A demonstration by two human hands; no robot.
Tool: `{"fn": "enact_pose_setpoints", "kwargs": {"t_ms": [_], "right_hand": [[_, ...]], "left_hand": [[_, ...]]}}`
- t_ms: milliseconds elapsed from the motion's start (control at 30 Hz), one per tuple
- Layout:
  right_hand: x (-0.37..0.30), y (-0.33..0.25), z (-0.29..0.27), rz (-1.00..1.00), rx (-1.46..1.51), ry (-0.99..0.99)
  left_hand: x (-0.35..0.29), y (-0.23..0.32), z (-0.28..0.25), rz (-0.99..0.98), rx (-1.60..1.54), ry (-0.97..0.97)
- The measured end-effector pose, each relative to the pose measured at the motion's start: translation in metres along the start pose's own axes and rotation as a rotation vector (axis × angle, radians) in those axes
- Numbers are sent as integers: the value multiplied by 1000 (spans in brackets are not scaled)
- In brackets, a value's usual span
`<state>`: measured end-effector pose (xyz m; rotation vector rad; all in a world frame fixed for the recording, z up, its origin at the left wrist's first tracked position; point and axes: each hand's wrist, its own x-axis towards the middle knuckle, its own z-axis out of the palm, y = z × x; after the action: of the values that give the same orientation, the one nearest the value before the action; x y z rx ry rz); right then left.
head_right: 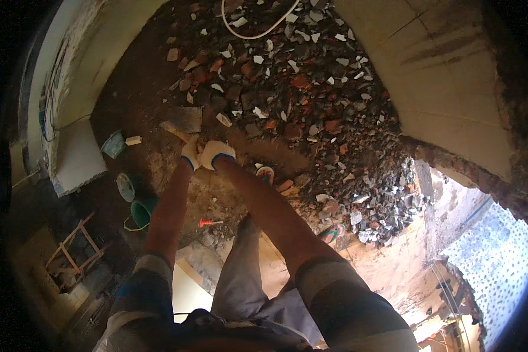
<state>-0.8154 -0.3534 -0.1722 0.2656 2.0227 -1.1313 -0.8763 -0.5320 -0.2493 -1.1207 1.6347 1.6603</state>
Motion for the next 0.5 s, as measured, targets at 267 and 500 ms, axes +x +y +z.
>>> {"fn": "enact_pose_setpoints", "kwargs": {"t_ms": [267, 500], "right_hand": [[-57, 93, -14, 87, -73, 34], [-195, 215, -26, 37, 66, 116]], "left_hand": [[-27, -66, 80, -40, 218, -153], [-117, -195, 152, -133, 224, -177]]}}
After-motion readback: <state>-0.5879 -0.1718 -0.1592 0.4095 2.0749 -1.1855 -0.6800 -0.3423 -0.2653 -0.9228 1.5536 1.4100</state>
